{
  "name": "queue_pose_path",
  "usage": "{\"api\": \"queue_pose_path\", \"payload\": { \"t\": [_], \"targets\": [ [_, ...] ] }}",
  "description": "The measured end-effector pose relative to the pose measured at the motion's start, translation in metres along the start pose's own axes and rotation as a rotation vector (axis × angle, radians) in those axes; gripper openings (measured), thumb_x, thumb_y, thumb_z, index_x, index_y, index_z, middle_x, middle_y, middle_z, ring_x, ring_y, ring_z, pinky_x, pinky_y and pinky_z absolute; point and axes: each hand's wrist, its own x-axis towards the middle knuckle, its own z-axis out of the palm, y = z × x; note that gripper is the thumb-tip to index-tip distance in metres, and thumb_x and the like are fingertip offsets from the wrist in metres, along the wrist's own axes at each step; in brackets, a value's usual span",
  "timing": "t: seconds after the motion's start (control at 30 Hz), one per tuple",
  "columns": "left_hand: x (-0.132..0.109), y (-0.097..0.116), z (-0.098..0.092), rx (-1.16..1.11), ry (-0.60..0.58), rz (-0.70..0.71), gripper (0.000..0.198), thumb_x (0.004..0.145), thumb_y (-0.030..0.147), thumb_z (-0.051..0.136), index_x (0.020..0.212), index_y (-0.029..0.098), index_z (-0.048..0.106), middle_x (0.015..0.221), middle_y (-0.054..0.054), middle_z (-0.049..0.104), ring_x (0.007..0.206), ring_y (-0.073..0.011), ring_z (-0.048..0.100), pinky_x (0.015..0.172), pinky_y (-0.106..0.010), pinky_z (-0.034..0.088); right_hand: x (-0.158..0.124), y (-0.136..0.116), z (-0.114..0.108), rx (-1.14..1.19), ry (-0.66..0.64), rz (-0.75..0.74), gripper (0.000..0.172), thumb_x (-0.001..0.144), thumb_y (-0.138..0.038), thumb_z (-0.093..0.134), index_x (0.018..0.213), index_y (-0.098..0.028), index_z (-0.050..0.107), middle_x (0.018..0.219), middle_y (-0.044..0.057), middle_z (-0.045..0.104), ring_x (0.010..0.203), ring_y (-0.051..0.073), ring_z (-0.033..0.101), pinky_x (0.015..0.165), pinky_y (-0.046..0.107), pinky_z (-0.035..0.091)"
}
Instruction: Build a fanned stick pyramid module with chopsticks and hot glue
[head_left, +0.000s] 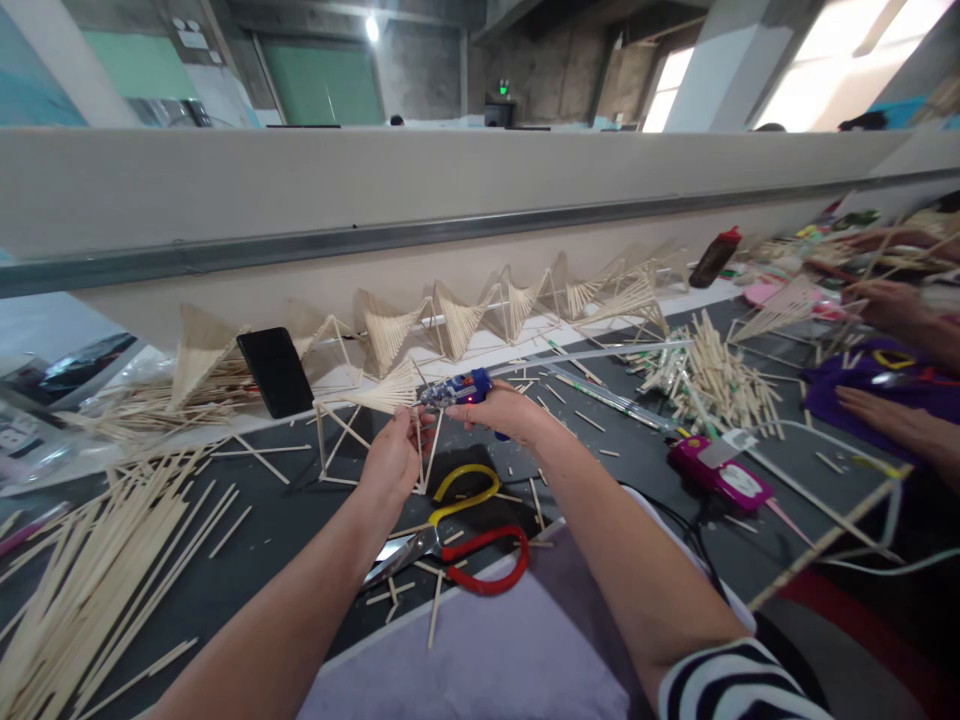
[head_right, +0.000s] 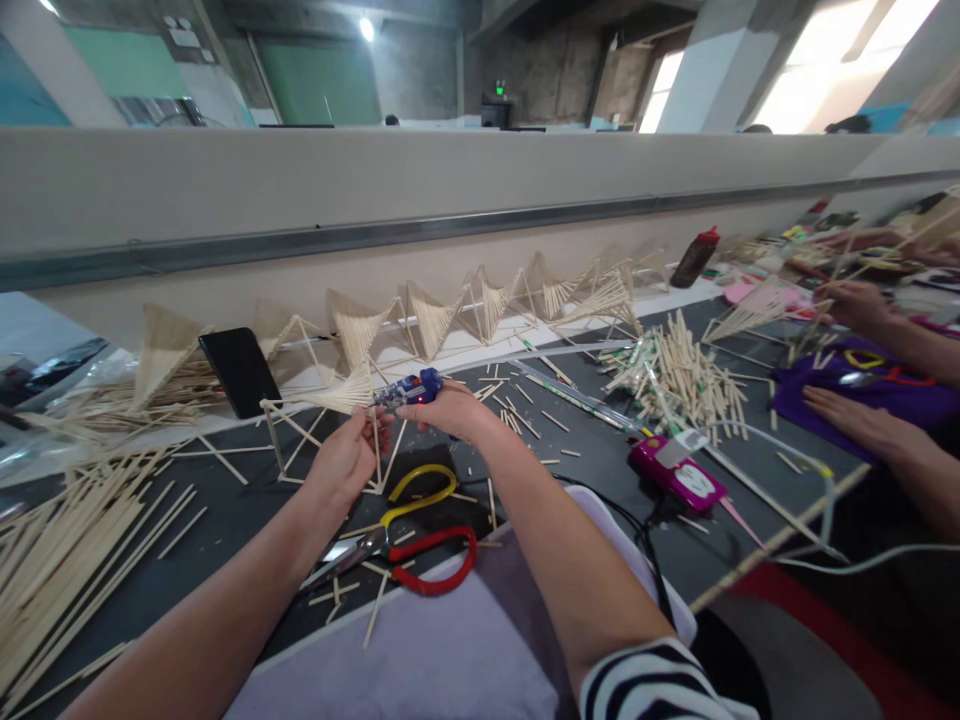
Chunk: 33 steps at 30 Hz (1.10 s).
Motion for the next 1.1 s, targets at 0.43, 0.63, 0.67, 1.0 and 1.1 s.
{"api": "queue_pose_path", "payload": {
  "t": [0.43,0.63,0.67,1.0,1.1],
  "targets": [
    [0.0,0.001,-0.001,0.034,0.0,-0.005,0.021,0.084,0.033,0.05,0.083,0.015,0.061,0.069,-0.004,0.065,0.054,-0.0114,0.058,0.054,-0.023,0.044,-0.002,-0.005,0.0,-0.04,0.014,0.003,0.027,0.067,-0.045,0.064,0.067,-0.018,0.067,0.057,0.001,0.064,0.053,0.012,0.054,0.051,0.023,0.039],
    [-0.002,0.002,0.001,0.043,0.016,-0.005,0.022,0.084,0.033,0.05,0.086,0.015,0.062,0.069,-0.003,0.064,0.053,-0.0104,0.057,0.053,-0.023,0.043,-0.006,-0.01,-0.006,-0.039,0.041,0.018,0.026,0.066,-0.045,0.065,0.064,-0.018,0.066,0.058,0.001,0.065,0.056,0.013,0.056,0.053,0.023,0.04],
    [-0.002,0.002,0.001,0.044,0.018,-0.004,0.022,0.084,0.032,0.049,0.086,0.015,0.062,0.069,-0.003,0.064,0.053,-0.0102,0.057,0.053,-0.023,0.043,-0.006,-0.01,-0.007,-0.027,0.055,0.021,0.027,0.066,-0.045,0.065,0.065,-0.019,0.066,0.059,0.001,0.065,0.057,0.013,0.057,0.054,0.024,0.041],
    [-0.003,0.003,0.001,0.051,0.022,0.0,0.021,0.083,0.032,0.05,0.088,0.015,0.061,0.07,-0.003,0.064,0.055,-0.0103,0.058,0.055,-0.024,0.043,-0.007,-0.013,-0.009,-0.035,0.072,0.038,0.026,0.065,-0.045,0.065,0.064,-0.019,0.065,0.059,0.002,0.066,0.061,0.015,0.06,0.057,0.026,0.043],
    [-0.003,0.004,0.0,0.052,0.02,-0.01,0.021,0.084,0.032,0.05,0.088,0.014,0.061,0.071,-0.003,0.064,0.055,-0.0108,0.058,0.054,-0.024,0.043,-0.007,-0.013,-0.008,-0.051,0.064,0.046,0.026,0.064,-0.046,0.066,0.063,-0.019,0.065,0.059,0.001,0.065,0.061,0.015,0.06,0.058,0.026,0.043]
  ]
}}
